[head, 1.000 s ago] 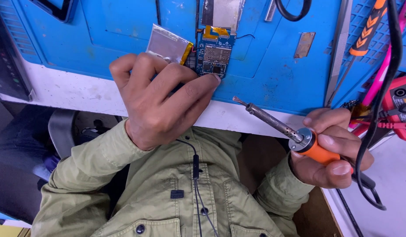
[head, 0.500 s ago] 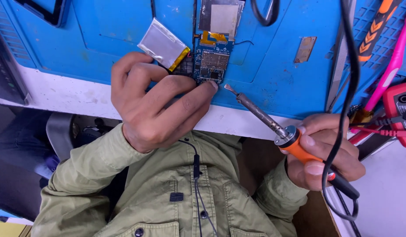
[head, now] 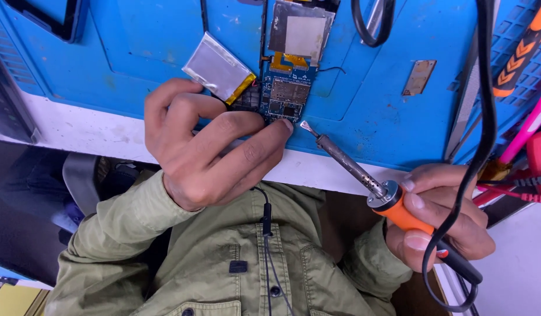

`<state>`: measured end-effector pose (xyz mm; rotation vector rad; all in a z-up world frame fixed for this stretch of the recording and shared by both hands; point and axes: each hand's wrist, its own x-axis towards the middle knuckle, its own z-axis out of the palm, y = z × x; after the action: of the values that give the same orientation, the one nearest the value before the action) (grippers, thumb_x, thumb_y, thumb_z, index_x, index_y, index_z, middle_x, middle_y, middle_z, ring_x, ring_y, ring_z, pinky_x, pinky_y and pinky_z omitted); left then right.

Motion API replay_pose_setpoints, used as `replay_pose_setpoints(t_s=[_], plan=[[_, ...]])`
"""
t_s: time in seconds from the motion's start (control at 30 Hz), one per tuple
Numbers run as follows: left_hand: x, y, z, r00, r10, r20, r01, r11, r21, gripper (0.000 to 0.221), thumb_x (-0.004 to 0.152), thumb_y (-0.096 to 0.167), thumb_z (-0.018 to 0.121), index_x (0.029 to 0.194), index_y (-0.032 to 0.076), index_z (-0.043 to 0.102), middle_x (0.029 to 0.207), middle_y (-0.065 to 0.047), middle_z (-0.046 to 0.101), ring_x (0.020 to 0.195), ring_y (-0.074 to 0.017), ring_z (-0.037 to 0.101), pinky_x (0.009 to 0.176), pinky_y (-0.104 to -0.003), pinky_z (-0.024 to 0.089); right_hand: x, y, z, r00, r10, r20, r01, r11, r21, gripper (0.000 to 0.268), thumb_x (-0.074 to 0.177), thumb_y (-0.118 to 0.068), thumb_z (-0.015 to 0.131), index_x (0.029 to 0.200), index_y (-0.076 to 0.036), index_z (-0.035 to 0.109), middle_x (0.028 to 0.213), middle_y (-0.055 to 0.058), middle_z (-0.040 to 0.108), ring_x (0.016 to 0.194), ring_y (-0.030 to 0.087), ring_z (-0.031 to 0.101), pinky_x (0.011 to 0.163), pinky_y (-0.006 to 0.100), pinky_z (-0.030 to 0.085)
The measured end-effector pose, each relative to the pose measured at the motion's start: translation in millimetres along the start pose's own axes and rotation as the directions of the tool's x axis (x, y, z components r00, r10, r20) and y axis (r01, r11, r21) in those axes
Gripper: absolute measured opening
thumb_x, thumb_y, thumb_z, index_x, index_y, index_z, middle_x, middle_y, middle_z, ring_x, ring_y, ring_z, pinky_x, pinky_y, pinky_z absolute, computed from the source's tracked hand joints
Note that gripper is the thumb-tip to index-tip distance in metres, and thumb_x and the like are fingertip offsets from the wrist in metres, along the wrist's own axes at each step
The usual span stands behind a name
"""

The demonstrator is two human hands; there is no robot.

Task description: Soldering small electronic components onto a mobile phone motherboard using a soldering iron and tweezers at a repair workbench.

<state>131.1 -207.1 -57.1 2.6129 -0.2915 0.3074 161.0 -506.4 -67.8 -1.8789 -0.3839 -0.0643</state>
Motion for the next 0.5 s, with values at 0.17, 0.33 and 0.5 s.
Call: replay_pose_setpoints(t_s=[0.17, 0.33, 0.5], plan=[[-1, 0, 1, 1.000, -0.004, -0.007, 0.004, 1.000, 0.003, 0.013, 0.111, 0.033, 0.068, 0.120, 0.026, 0.075, 0.104, 0.003, 0.074, 0.088, -0.0272, 0.049, 0.095, -0.056, 0.052, -1, 2, -2, 1.000, -0.001, 0.024, 0.000, 1.000, 0.023, 0.036, 0.100, -0.042, 0.058, 0.088, -0.008, 0.063, 0.061, 0.009, 0.056, 0.071, 0.030, 0.063, 0.064, 0.038, 0.049], [-2, -1, 1, 1.000, 0.002, -0.003, -0.002, 1.000, 0.002, 0.013, 0.110, 0.033, 0.069, 0.121, 0.026, 0.075, 0.104, 0.002, 0.075, 0.089, -0.0272, 0.050, 0.095, -0.056, 0.053, 6, 8, 8, 0.992, -0.121, -0.040, 0.125, 0.985, 0.117, 0.033, 0.100, -0.038, 0.060, 0.085, -0.009, 0.061, 0.064, 0.006, 0.055, 0.067, 0.026, 0.059, 0.061, 0.033, 0.048], [-2, -2, 1, 1.000, 0.010, 0.000, -0.010, 1.000, 0.011, 0.013, 0.110, 0.033, 0.072, 0.121, 0.025, 0.075, 0.103, 0.003, 0.075, 0.089, -0.0263, 0.051, 0.095, -0.055, 0.052, 4, 17, -4, 0.981, -0.181, 0.064, 0.173, 0.979, 0.112, 0.030, 0.097, -0.035, 0.060, 0.088, -0.008, 0.067, 0.072, 0.006, 0.059, 0.073, 0.028, 0.063, 0.065, 0.033, 0.051]])
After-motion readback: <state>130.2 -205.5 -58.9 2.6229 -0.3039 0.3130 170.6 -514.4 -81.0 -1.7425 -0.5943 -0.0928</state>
